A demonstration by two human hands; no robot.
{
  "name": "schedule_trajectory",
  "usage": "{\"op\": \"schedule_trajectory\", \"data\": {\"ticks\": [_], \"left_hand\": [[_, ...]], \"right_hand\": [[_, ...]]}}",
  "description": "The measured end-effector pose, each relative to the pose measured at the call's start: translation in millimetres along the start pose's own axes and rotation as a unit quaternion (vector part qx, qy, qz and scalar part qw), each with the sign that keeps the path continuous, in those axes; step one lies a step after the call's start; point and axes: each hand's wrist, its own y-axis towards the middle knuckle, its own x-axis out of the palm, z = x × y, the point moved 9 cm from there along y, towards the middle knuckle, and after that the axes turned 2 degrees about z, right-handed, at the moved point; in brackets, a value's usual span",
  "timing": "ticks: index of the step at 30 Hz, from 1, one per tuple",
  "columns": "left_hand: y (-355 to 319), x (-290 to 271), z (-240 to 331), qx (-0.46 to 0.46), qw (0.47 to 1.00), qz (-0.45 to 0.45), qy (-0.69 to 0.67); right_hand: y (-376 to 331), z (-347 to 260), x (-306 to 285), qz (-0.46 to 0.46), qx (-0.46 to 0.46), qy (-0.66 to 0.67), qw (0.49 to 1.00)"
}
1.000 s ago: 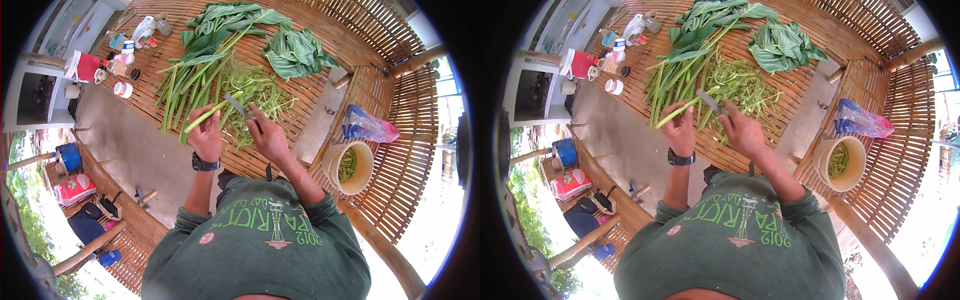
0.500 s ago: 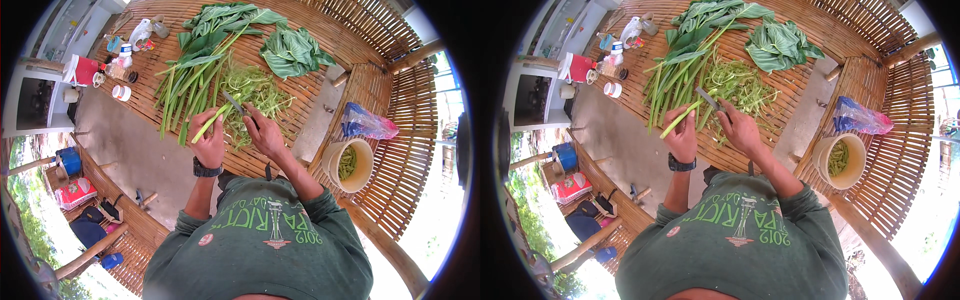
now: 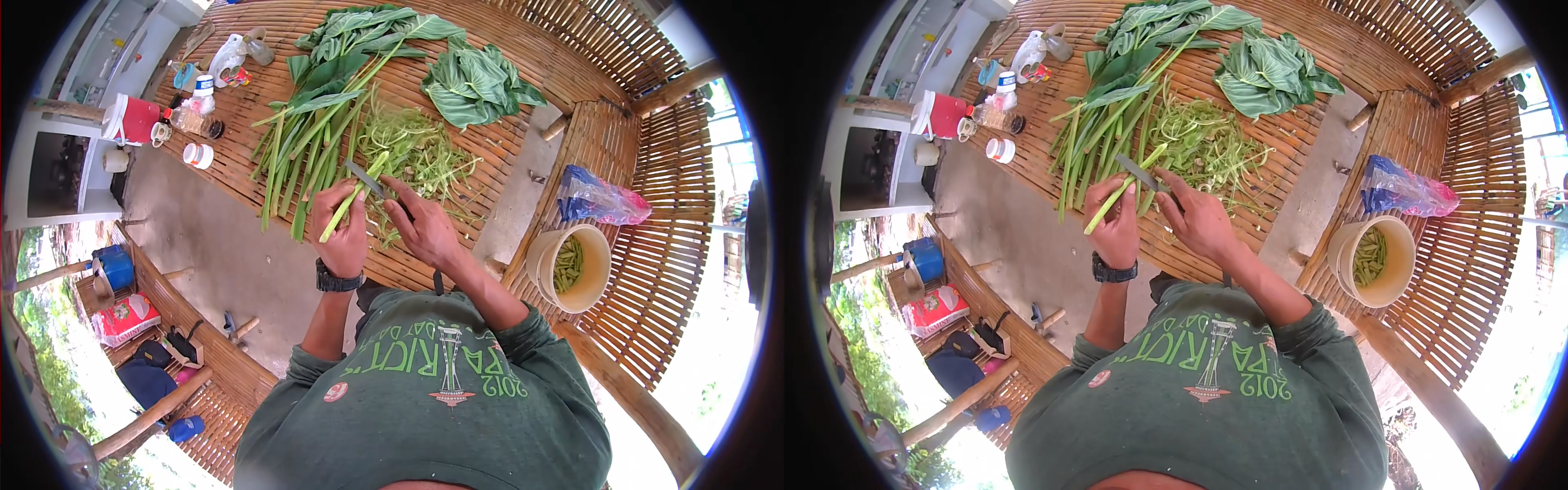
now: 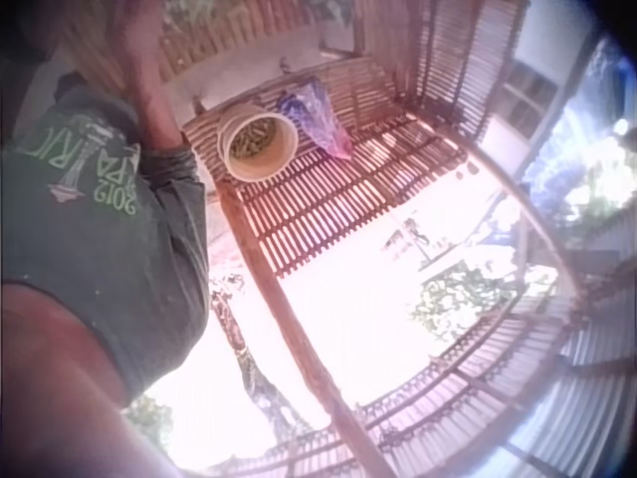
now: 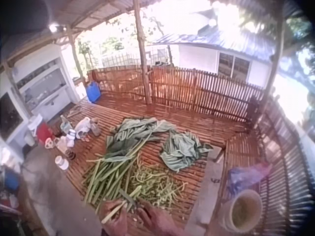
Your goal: The person uses a knife to peel the outer layer off long green vegetable stems. The peeled strips fall onto a bamboo table, and the person occasionally places the peeled stems into a nearby bucket.
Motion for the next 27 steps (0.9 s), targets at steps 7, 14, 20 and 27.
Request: {"op": "schedule_trajectory", "data": {"ticks": [7,14,20,27], "left_hand": [[2.7,5.6,20.4,0.076,0.995,-0.033,0.064],[1.8,8.5,26.0,0.100,0.991,-0.036,0.075],[-0.3,2.3,-8.7,-0.049,0.998,-0.012,-0.044],[7.3,-19.0,-77.7,-0.252,0.944,0.066,-0.203]], "right_hand": [[6.2,3.1,-4.0,0.029,-0.013,-0.038,0.999],[15.6,10.8,-3.9,0.021,0.022,-0.084,0.996],[26.9,96.2,18.0,0.029,0.148,0.124,0.981],[-2.6,145.7,39.6,-0.093,0.307,0.193,0.927]]}}
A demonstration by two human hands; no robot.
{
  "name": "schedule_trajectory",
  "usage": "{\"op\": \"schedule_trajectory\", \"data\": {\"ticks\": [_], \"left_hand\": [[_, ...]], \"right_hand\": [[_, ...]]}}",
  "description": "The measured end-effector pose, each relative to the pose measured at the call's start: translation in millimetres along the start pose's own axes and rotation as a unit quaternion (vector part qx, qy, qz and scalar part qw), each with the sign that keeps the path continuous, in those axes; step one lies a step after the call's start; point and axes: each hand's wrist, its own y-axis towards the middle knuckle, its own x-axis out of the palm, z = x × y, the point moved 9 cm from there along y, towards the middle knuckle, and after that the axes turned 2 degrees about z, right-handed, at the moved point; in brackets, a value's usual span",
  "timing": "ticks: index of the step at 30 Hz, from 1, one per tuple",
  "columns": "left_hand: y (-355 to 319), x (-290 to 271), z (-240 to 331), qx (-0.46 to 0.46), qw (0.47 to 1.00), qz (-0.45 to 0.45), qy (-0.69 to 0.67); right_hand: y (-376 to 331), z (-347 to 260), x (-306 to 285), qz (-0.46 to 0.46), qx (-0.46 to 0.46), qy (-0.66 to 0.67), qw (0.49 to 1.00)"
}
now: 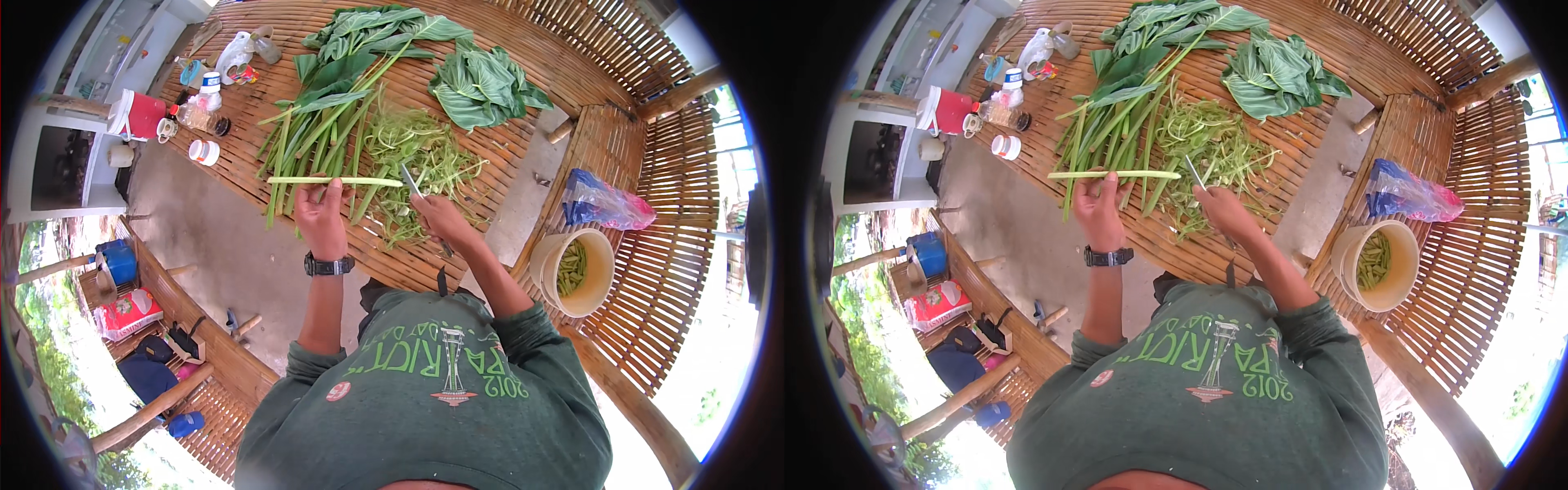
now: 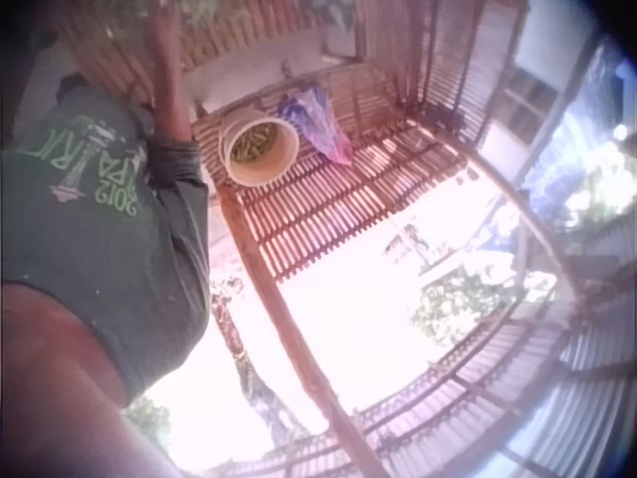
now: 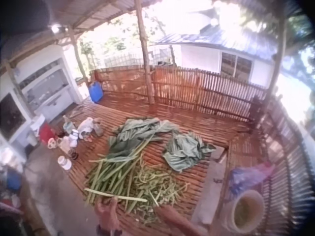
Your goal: The person uses a knife to peel the outer layer off long green vegetable stems. The peeled strips fall onto a bamboo table, and the person occasionally places the peeled stems into a nearby bucket.
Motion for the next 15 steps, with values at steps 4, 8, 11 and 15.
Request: {"op": "schedule_trajectory", "data": {"ticks": [4,8,11,15], "left_hand": [[4.7,0.6,-20.6,-0.063,0.998,-0.013,-0.024],[-6.9,19.2,-38.1,-0.069,0.994,-0.076,0.024],[-20.6,39.4,-45.5,-0.106,0.986,-0.125,0.022],[-25.9,51.1,-37.6,-0.130,0.982,-0.137,0.000]], "right_hand": [[-34.1,-40.6,-25.4,0.197,-0.204,-0.174,0.943],[-68.4,-87.7,-18.2,0.191,-0.267,-0.166,0.930],[-78.7,-109.5,-5.9,0.182,-0.378,-0.179,0.890],[-69.3,-94.9,-4.6,0.147,-0.340,-0.236,0.898]]}}
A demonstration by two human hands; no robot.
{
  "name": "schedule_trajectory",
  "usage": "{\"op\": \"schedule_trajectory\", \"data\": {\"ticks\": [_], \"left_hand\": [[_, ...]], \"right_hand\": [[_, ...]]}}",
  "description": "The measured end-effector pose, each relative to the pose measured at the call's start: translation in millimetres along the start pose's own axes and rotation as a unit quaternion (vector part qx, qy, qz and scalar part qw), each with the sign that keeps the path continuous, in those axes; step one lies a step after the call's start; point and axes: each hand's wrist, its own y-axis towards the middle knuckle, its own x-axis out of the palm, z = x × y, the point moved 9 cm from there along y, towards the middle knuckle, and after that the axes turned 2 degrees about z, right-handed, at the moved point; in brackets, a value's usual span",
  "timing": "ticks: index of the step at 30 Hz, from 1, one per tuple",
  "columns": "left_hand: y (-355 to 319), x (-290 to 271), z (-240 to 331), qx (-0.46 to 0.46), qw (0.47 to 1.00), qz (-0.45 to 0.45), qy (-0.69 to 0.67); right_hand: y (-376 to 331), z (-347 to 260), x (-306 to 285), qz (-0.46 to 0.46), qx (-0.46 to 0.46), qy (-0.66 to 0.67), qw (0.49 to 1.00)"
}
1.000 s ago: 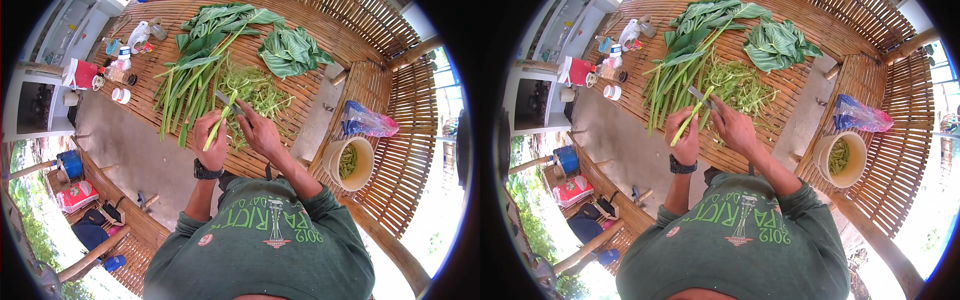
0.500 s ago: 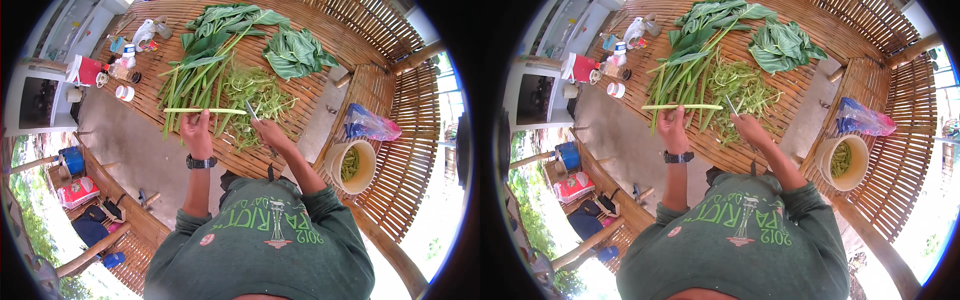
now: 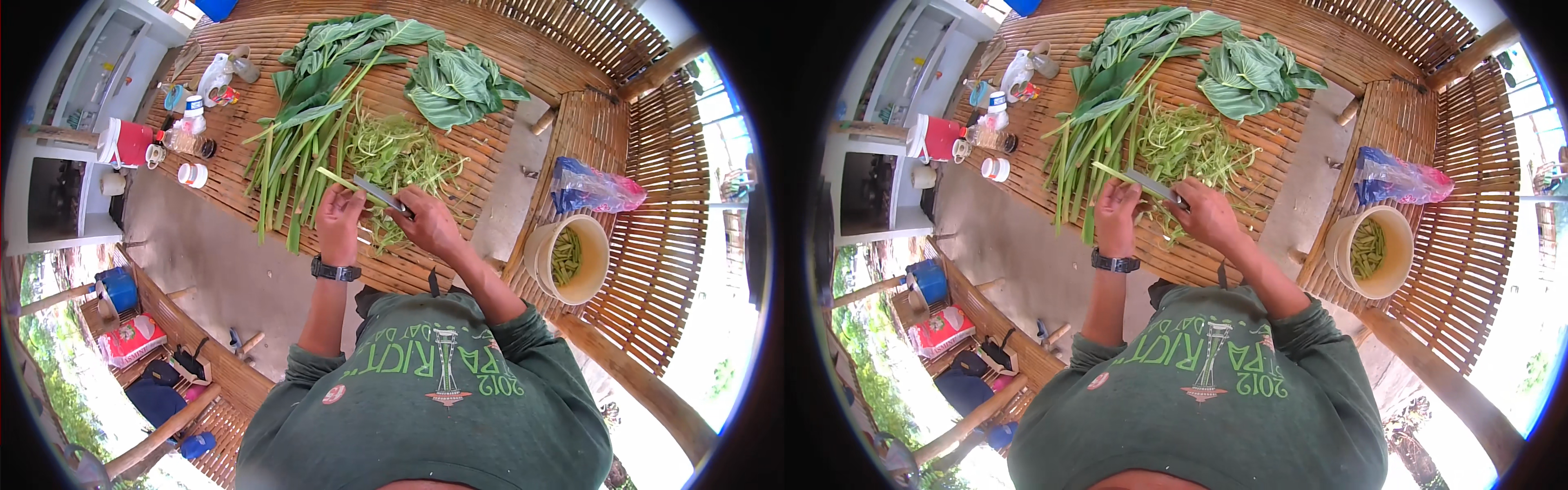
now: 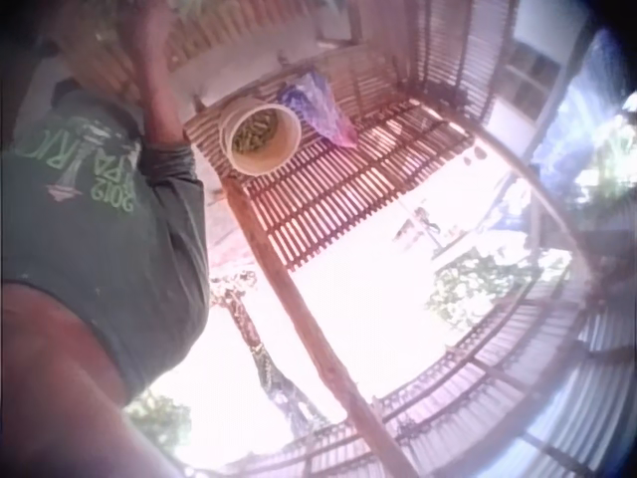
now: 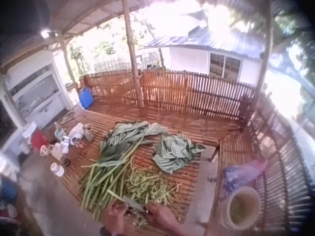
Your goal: The person uses a knife to peel the outer layer off long green vegetable stems. The peeled strips fall onto a bamboo table, and the person occasionally places the peeled stems into a nearby bucket.
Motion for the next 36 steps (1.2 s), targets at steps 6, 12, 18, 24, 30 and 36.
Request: {"op": "schedule_trajectory", "data": {"ticks": [6,12,18,24,30,36], "left_hand": [[10.4,-11.5,14.2,0.033,0.999,0.006,0.025],[6.9,-1.3,5.6,0.030,0.994,-0.014,0.109],[-4.5,70.5,-26.4,0.019,0.976,-0.128,0.175],[-22.6,143.3,-52.9,-0.019,0.981,-0.186,0.050],[-78.0,308.8,-58.5,0.041,0.923,-0.376,0.075],[-140.0,418.3,-162.1,0.157,0.810,-0.485,0.288]], "right_hand": [[-17.7,73.7,21.8,0.007,0.280,0.257,0.925],[-11.7,69.7,-21.2,0.046,0.210,0.280,0.935],[-28.6,34.2,-43.6,0.098,-0.018,0.105,0.989],[-103.7,87.8,-95.4,0.178,0.357,0.323,0.858],[-216.8,125.2,-248.3,0.477,0.273,0.188,0.814],[-342.8,152.4,-342.4,0.486,0.466,-0.329,0.662]]}}
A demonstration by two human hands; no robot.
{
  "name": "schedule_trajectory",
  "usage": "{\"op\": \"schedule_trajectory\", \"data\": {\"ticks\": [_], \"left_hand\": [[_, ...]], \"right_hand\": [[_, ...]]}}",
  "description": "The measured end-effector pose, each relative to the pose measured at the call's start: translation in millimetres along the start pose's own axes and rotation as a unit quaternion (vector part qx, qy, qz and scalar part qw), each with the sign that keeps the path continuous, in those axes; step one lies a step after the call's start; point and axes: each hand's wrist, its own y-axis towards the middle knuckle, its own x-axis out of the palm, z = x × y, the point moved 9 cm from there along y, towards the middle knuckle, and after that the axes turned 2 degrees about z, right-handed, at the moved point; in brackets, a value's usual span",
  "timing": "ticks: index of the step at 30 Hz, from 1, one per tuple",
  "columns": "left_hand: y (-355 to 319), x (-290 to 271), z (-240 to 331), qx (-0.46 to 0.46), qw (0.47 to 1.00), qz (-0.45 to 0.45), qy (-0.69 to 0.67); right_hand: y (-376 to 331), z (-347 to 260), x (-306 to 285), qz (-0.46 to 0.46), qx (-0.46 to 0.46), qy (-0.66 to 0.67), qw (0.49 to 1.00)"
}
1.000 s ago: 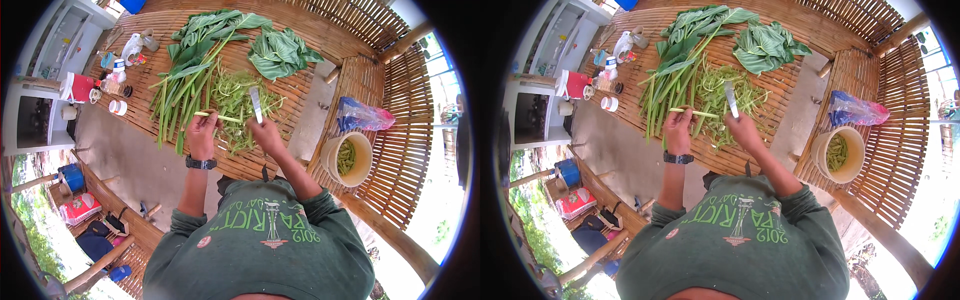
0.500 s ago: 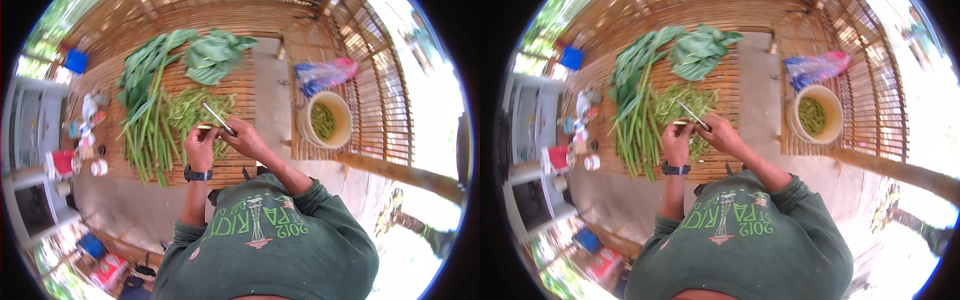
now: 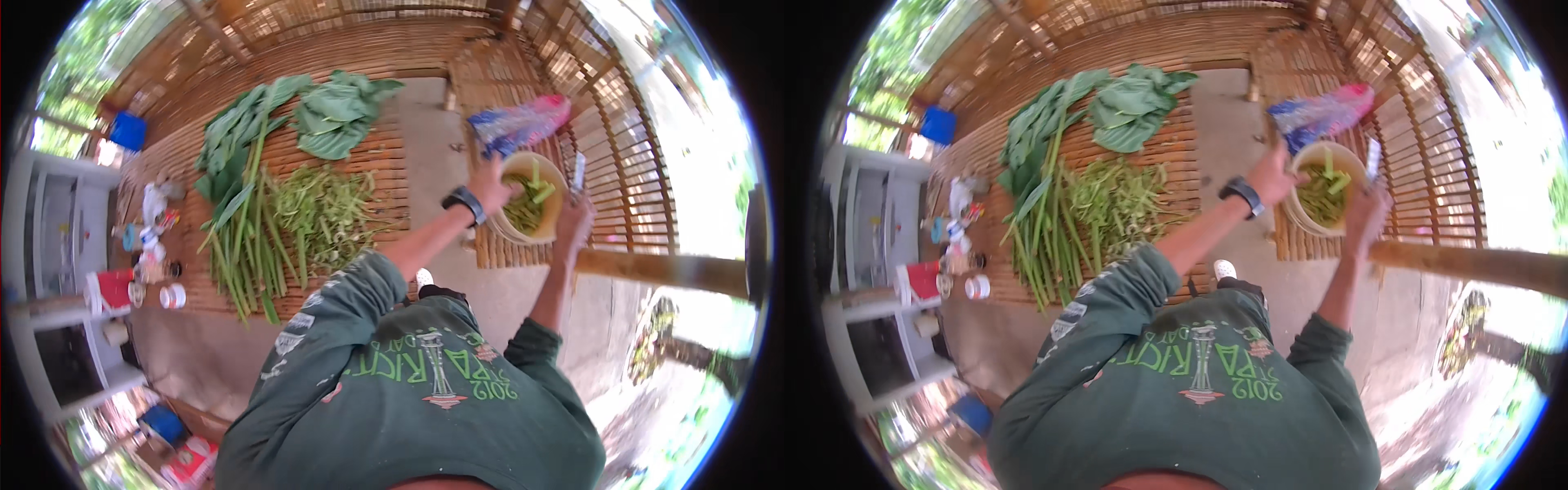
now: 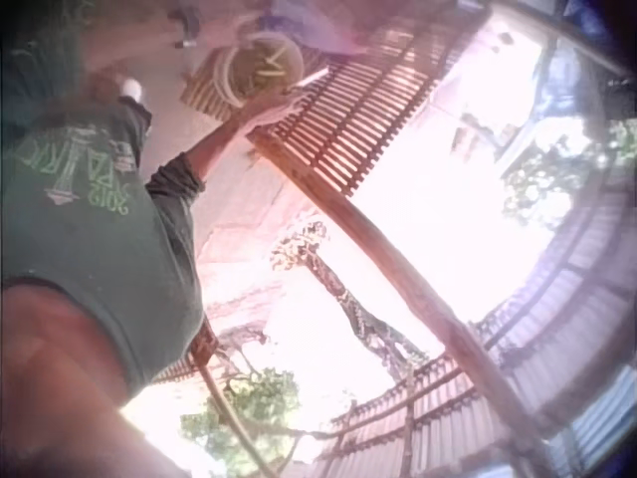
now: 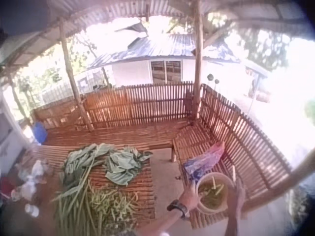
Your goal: The person uses a knife to peel the outer layer off long green vegetable stems. The peeled strips fall onto a bamboo table, and the person occasionally places the peeled stems into a nearby bucket.
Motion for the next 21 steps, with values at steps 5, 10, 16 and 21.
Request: {"op": "schedule_trajectory", "data": {"ticks": [5,10,16,21], "left_hand": [[-98.0,-29.1,-73.9,-0.038,0.997,-0.035,0.060],[-203.9,-205.7,-175.6,-0.187,0.944,0.186,0.199],[-303.7,-323.6,-222.2,-0.326,0.807,0.246,0.427],[-333.0,-327.8,-257.8,-0.362,0.815,0.226,0.392]], "right_hand": [[-34.1,71.2,33.0,-0.056,0.036,0.079,0.995],[-122.2,28.5,149.5,-0.373,0.084,0.213,0.899],[-257.0,-176.5,159.7,-0.645,0.152,0.518,0.541],[-291.8,-286.2,110.2,-0.729,0.171,0.581,0.319]]}}
